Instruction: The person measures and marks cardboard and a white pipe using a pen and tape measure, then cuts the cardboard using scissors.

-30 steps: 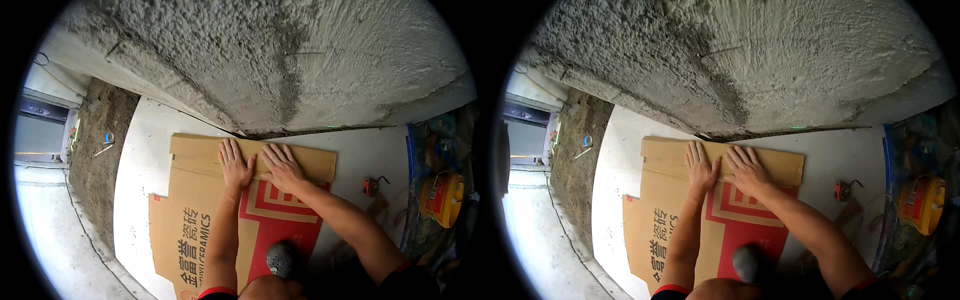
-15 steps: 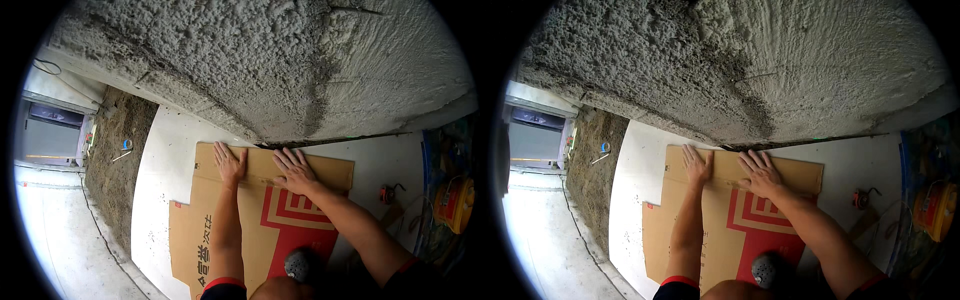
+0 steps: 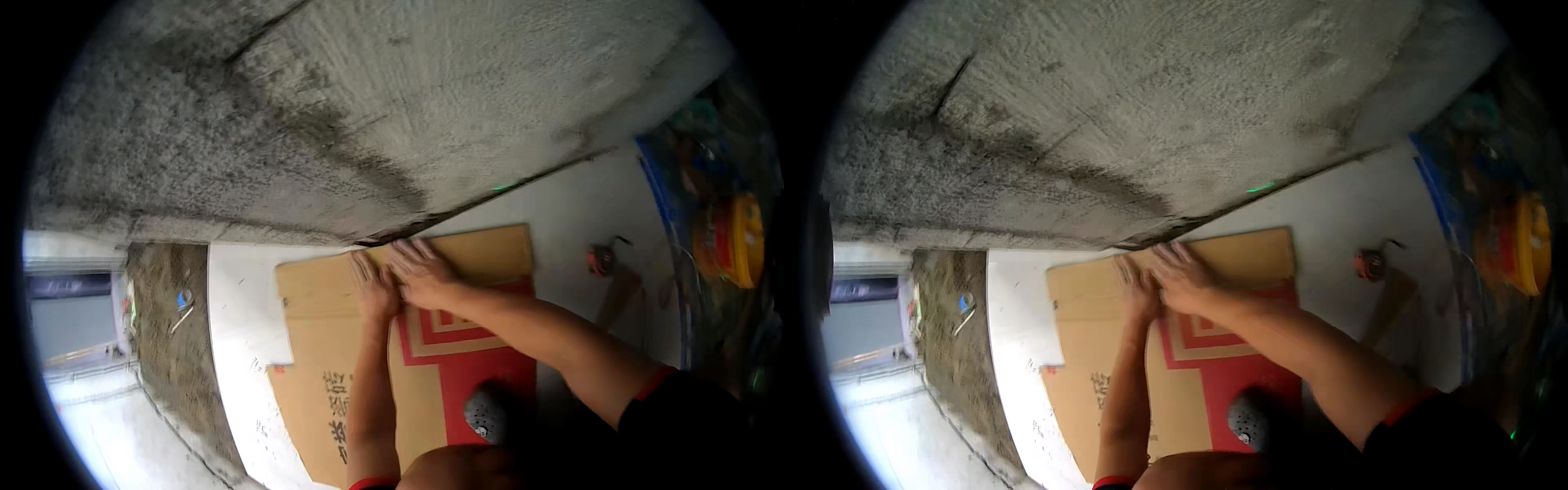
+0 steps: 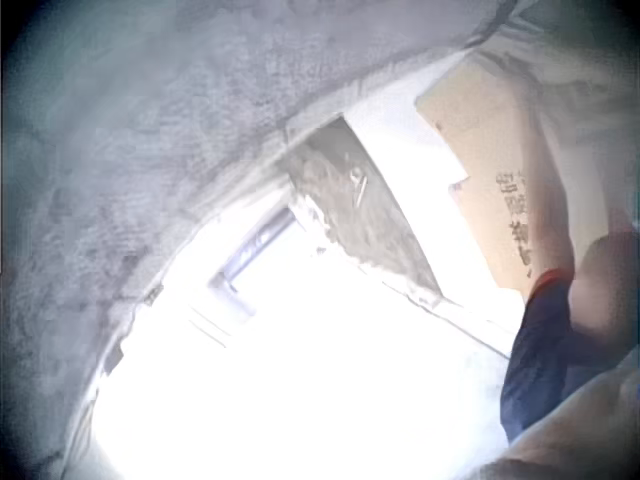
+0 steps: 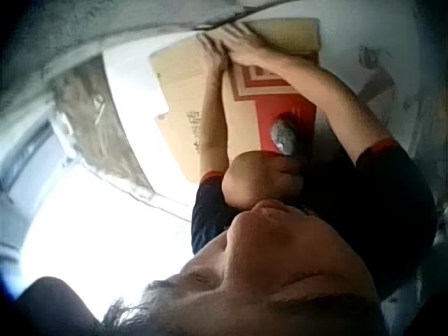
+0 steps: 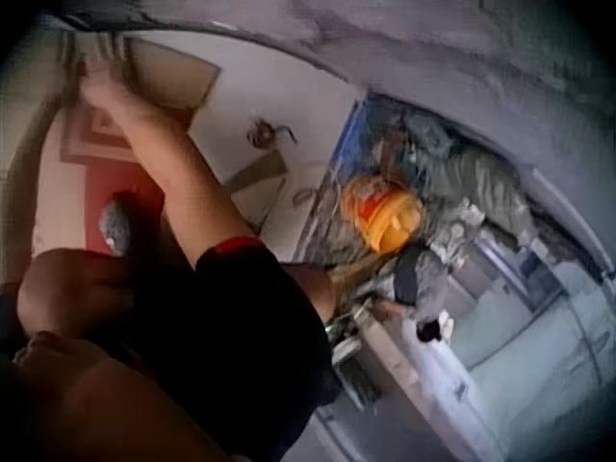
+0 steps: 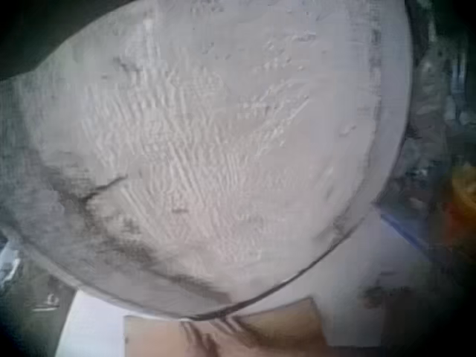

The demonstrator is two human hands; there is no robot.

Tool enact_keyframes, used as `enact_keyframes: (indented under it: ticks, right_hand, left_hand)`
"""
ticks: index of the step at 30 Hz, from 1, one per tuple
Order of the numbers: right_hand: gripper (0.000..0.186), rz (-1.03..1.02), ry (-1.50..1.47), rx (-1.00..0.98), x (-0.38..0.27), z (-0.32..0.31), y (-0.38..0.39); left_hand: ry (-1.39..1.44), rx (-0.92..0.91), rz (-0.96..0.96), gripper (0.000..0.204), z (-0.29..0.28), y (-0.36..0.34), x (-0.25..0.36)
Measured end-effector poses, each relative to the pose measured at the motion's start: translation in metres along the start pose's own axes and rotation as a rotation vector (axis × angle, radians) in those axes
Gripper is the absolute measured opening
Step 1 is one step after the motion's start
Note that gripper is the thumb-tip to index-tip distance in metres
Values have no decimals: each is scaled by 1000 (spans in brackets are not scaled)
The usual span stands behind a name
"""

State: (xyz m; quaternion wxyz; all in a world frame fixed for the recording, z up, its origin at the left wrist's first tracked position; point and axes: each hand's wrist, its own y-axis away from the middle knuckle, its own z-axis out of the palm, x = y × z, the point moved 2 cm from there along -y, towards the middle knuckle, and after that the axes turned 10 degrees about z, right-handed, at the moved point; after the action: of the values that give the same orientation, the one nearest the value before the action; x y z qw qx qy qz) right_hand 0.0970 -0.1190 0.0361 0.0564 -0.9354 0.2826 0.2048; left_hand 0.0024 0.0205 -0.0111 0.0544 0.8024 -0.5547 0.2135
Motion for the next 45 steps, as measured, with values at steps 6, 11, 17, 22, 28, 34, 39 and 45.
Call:
enact_keyframes:
  ticks: [6,11,17,22,28,34,39,45]
  right_hand:
    - [66,-1,-124,126,29,11,15]
    - [76,37,-41,75,91,-11,74]
    - [77,287,45,41,144,-44,126]
    - [82,310,103,46,155,-60,143]
    - [78,345,143,68,133,-55,134]
    - [62,36,-57,81,60,-22,63]
    - [52,-64,-144,105,7,13,-9]
    - [49,21,-207,142,-17,24,-24]
  left_hand:
    - [-241,-41,47,65,-5,0,18]
    - [-326,-45,60,66,-10,0,30]
    - [-342,-26,68,65,-10,-2,29]
    - [-319,-19,44,67,-5,-2,23]
    - [-319,-52,1,73,-3,-1,21]
    - [-336,-55,-21,76,-5,-1,23]
    - [-175,-93,-37,68,-12,-8,23]
    - [-220,-134,20,59,-14,-3,9]
